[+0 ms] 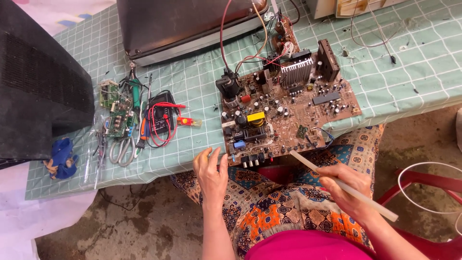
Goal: Inspecting and pointing at components on a television circuit board using a wooden stick
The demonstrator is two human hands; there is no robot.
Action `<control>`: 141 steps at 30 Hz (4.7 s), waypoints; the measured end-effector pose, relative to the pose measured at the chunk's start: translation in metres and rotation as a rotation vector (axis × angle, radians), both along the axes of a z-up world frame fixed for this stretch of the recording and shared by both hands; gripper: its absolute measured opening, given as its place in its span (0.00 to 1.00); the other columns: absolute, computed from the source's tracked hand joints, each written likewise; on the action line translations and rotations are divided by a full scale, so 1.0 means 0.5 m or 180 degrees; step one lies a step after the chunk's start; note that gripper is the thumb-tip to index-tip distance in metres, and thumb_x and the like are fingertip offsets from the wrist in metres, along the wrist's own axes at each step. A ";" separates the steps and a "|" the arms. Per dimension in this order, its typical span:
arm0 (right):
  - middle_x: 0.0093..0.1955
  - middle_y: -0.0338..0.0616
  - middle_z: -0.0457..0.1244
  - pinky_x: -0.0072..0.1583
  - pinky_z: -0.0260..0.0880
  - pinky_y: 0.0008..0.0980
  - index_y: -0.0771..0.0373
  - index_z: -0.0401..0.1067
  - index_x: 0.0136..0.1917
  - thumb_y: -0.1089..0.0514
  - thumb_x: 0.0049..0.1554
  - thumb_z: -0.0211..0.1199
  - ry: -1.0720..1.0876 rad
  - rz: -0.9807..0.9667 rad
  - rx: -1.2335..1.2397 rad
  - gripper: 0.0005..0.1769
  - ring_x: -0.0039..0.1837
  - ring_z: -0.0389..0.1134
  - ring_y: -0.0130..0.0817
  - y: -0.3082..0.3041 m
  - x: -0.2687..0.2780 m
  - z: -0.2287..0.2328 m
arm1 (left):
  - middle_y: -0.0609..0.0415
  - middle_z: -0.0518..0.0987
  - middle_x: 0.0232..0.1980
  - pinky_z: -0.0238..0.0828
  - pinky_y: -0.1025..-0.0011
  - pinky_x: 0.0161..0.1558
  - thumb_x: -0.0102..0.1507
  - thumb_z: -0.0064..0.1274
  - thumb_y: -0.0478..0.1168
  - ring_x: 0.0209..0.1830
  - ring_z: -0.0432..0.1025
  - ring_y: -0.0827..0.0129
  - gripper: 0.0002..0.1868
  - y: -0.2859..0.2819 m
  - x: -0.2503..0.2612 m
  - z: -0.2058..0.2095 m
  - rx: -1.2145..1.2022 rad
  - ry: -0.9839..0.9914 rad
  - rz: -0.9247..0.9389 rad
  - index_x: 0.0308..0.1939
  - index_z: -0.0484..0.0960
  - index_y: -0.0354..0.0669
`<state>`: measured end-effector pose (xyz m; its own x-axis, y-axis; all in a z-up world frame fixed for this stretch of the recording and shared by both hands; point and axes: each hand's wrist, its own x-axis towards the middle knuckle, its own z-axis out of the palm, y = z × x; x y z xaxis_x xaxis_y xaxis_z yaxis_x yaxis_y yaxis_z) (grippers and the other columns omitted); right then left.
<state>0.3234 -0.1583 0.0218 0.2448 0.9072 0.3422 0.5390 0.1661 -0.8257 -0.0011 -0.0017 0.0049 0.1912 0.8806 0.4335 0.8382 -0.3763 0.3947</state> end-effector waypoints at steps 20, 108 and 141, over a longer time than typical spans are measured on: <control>0.43 0.41 0.73 0.43 0.77 0.25 0.60 0.79 0.51 0.53 0.56 0.68 -0.0502 0.0331 0.0114 0.12 0.40 0.75 0.27 0.019 -0.030 0.022 | 0.44 0.77 0.55 0.68 0.52 0.54 0.66 0.57 0.48 0.57 0.66 0.51 0.19 -0.005 0.002 0.005 -0.0129 0.0059 -0.0064 0.56 0.84 0.43; 0.53 0.56 0.69 0.58 0.72 0.33 0.72 0.76 0.57 0.70 0.62 0.67 0.0111 -0.1330 0.0755 0.10 0.53 0.71 0.39 0.026 0.151 0.043 | 0.46 0.86 0.47 0.77 0.53 0.46 0.68 0.49 0.43 0.46 0.78 0.51 0.15 0.003 0.026 0.009 -0.1404 0.0442 0.0131 0.55 0.83 0.41; 0.46 0.50 0.69 0.50 0.71 0.29 0.70 0.76 0.54 0.64 0.64 0.67 0.0104 -0.0917 0.0603 0.06 0.47 0.70 0.35 0.224 0.160 0.057 | 0.48 0.85 0.51 0.80 0.60 0.50 0.67 0.50 0.47 0.49 0.80 0.59 0.18 0.024 0.003 0.017 -0.1958 -0.0123 0.0147 0.56 0.83 0.44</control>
<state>0.4036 -0.0464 0.0505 0.4954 0.7202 0.4857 0.5599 0.1629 -0.8124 0.0003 0.0100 0.0134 0.1412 0.9785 -0.1505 0.8289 -0.0337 0.5584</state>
